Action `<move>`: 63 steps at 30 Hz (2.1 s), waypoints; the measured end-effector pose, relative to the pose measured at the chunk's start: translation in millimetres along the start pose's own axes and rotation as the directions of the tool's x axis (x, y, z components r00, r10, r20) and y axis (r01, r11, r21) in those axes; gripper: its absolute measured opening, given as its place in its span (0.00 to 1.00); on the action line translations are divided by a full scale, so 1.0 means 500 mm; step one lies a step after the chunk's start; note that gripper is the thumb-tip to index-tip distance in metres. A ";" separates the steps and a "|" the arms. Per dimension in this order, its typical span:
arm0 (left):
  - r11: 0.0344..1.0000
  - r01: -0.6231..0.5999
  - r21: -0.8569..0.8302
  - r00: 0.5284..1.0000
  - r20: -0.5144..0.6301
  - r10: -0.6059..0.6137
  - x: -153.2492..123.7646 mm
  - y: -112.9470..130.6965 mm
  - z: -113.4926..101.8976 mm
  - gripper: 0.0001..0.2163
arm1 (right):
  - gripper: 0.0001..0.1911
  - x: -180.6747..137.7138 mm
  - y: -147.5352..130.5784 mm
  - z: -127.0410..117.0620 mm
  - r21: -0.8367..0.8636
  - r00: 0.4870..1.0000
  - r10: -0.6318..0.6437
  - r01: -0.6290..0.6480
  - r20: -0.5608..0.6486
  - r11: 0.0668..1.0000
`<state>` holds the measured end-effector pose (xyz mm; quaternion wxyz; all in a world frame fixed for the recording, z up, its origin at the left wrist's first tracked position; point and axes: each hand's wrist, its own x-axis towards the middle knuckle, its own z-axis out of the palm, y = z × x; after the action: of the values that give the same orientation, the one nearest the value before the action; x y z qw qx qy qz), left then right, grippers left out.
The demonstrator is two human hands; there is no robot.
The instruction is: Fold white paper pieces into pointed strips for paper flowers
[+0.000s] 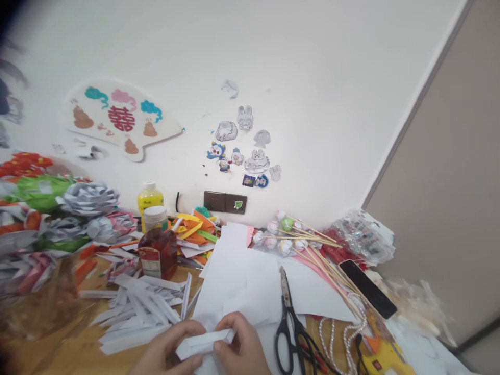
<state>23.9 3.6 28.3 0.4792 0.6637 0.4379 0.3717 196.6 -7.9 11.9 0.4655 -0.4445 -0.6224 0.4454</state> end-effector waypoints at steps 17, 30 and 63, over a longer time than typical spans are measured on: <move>0.994 0.040 0.097 0.990 0.128 -0.052 0.002 0.001 -0.004 0.04 | 0.08 -0.002 -0.034 0.006 -0.221 0.997 0.083 -0.081 0.000 0.972; 0.998 0.060 -0.019 0.980 0.192 -0.055 -0.002 0.008 -0.003 0.08 | 0.07 -0.002 -0.044 0.002 -0.216 0.995 0.094 -0.083 0.043 0.973; 0.930 0.204 -0.306 0.970 0.192 -0.150 0.014 0.003 -0.014 0.20 | 0.09 0.006 -0.030 -0.007 0.180 0.968 0.230 -0.245 0.104 0.953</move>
<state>20.3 12.0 31.9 0.6479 0.5620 0.3880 0.3374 197.6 -7.5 27.4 0.4234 -0.4507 -0.5371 0.5737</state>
